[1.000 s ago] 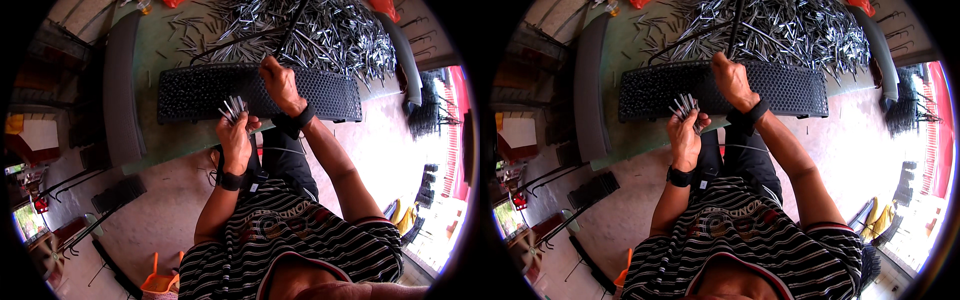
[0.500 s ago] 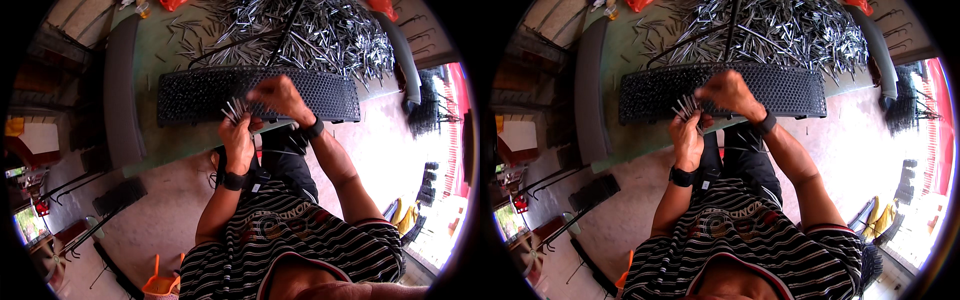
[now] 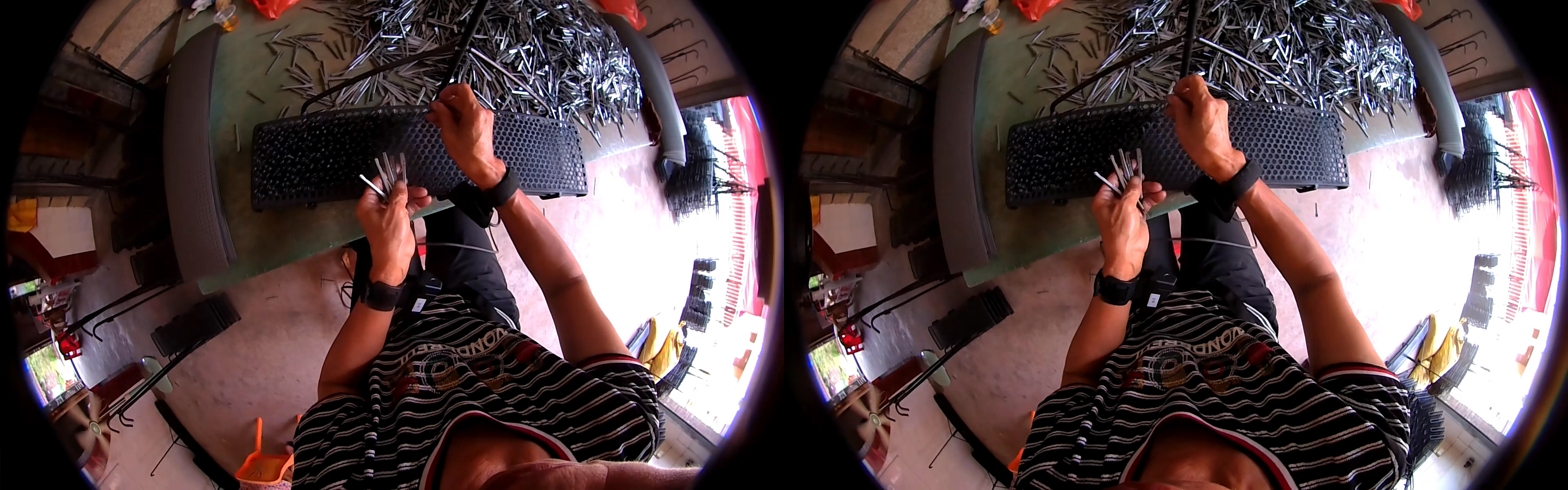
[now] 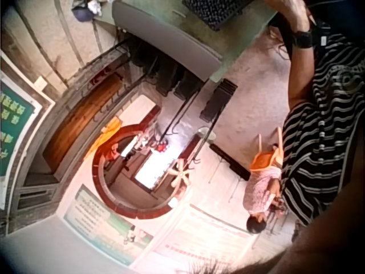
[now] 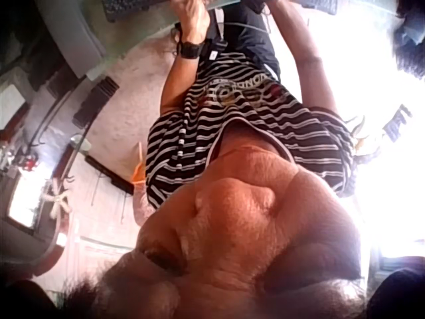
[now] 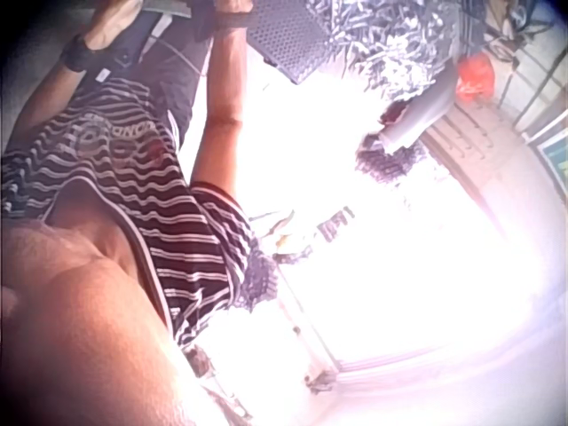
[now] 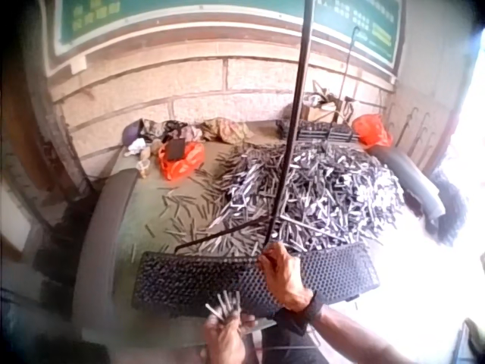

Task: The person picks up metal rods from a pile on a table and inserts them into the holes of a black perforated panel.

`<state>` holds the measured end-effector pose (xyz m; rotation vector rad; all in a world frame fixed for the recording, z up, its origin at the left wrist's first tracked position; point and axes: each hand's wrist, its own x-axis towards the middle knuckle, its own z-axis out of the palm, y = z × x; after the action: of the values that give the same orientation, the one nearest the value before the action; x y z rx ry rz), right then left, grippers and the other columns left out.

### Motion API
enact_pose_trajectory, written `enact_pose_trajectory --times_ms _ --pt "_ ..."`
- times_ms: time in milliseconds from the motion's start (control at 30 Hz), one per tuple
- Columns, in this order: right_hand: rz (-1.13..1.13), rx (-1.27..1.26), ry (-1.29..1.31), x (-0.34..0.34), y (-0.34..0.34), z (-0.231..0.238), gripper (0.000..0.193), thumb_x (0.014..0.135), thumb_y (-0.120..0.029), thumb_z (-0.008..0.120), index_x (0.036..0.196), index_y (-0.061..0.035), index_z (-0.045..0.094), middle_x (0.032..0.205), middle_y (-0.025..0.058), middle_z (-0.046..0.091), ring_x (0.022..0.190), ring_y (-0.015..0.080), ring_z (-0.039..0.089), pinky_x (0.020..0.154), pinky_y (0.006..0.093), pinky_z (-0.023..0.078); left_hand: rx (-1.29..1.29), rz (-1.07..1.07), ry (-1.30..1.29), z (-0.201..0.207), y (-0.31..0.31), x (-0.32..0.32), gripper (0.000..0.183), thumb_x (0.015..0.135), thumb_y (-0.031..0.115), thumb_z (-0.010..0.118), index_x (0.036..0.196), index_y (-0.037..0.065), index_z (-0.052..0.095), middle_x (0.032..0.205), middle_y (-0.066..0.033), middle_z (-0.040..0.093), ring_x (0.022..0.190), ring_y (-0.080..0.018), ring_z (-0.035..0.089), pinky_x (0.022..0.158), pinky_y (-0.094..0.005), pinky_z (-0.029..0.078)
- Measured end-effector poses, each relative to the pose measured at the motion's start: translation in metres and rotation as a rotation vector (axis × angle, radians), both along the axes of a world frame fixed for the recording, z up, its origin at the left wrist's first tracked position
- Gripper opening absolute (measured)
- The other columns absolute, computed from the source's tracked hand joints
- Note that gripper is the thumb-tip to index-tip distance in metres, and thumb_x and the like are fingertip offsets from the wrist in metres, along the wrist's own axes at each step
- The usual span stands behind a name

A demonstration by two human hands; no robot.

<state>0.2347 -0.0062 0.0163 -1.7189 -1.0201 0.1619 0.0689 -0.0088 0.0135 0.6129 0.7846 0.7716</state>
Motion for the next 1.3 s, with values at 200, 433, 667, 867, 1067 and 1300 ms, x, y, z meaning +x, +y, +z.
enact_pose_trajectory --times_ms 200,433,667,867,1067,1300 --pt "0.043 -0.080 -0.217 0.004 0.004 -0.009 0.007 0.083 -0.005 0.057 0.083 0.0005 0.054 0.072 0.0156 0.063 0.064 0.0214 0.066 0.052 0.0285 0.049 -0.023 0.003 -0.014 0.002 0.002 -0.003 0.013 0.087 0.000 0.051 0.099 -0.001 0.057 0.080 -0.0066 0.059 0.067 -0.0164 0.060 0.062 -0.0294 0.054" --pt "0.158 -0.292 -0.081 -0.009 -0.004 0.018 0.020 0.079 -0.018 0.065 0.075 0.0011 0.064 0.060 0.0144 0.061 0.050 0.0190 0.062 0.043 0.0290 0.045 -0.058 0.026 -0.038 -0.001 0.003 -0.008 0.014 0.087 0.000 0.051 0.099 -0.001 0.057 0.083 -0.0070 0.059 0.069 -0.0161 0.061 0.062 -0.0300 0.054" --pt "0.220 -0.241 0.376 -0.031 -0.020 0.019 0.012 0.077 -0.008 0.065 0.081 0.0030 0.063 0.063 0.0105 0.064 0.051 0.0132 0.061 0.048 0.0245 0.047 -0.033 0.047 -0.057 -0.012 -0.003 -0.005 0.015 0.088 0.000 0.050 0.102 0.001 0.056 0.090 -0.0105 0.060 0.073 -0.0175 0.062 0.064 -0.0320 0.054" --pt "0.011 -0.012 0.013 -0.029 -0.007 0.015 0.018 0.080 -0.002 0.061 0.093 0.0003 0.048 0.068 0.0135 0.064 0.060 0.0199 0.065 0.052 0.0279 0.049 -0.069 0.049 -0.041 -0.003 -0.001 -0.011 0.018 0.089 -0.001 0.046 0.105 -0.001 0.053 0.090 -0.0103 0.059 0.070 -0.0179 0.061 0.064 -0.0312 0.054" --pt "0.000 -0.042 -0.022 -0.026 -0.003 -0.003 0.017 0.081 -0.002 0.062 0.090 -0.0015 0.048 0.073 0.0123 0.066 0.066 0.0150 0.066 0.055 0.0240 0.050 -0.086 0.070 -0.020 -0.003 -0.001 -0.014 0.010 0.088 -0.001 0.047 0.095 -0.001 0.054 0.082 -0.0077 0.056 0.067 -0.0182 0.062 0.060 -0.0293 0.054" --pt "0.108 -0.180 -0.418 -0.023 -0.002 -0.011 0.012 0.079 -0.012 0.063 0.083 -0.0028 0.056 0.070 0.0127 0.063 0.062 0.0272 0.063 0.053 0.0325 0.048 -0.088 0.030 -0.017 -0.009 0.001 -0.018 0.010 0.088 0.001 0.050 0.095 -0.001 0.057 0.081 -0.0071 0.057 0.062 -0.0161 0.059 0.055 -0.0294 0.051"
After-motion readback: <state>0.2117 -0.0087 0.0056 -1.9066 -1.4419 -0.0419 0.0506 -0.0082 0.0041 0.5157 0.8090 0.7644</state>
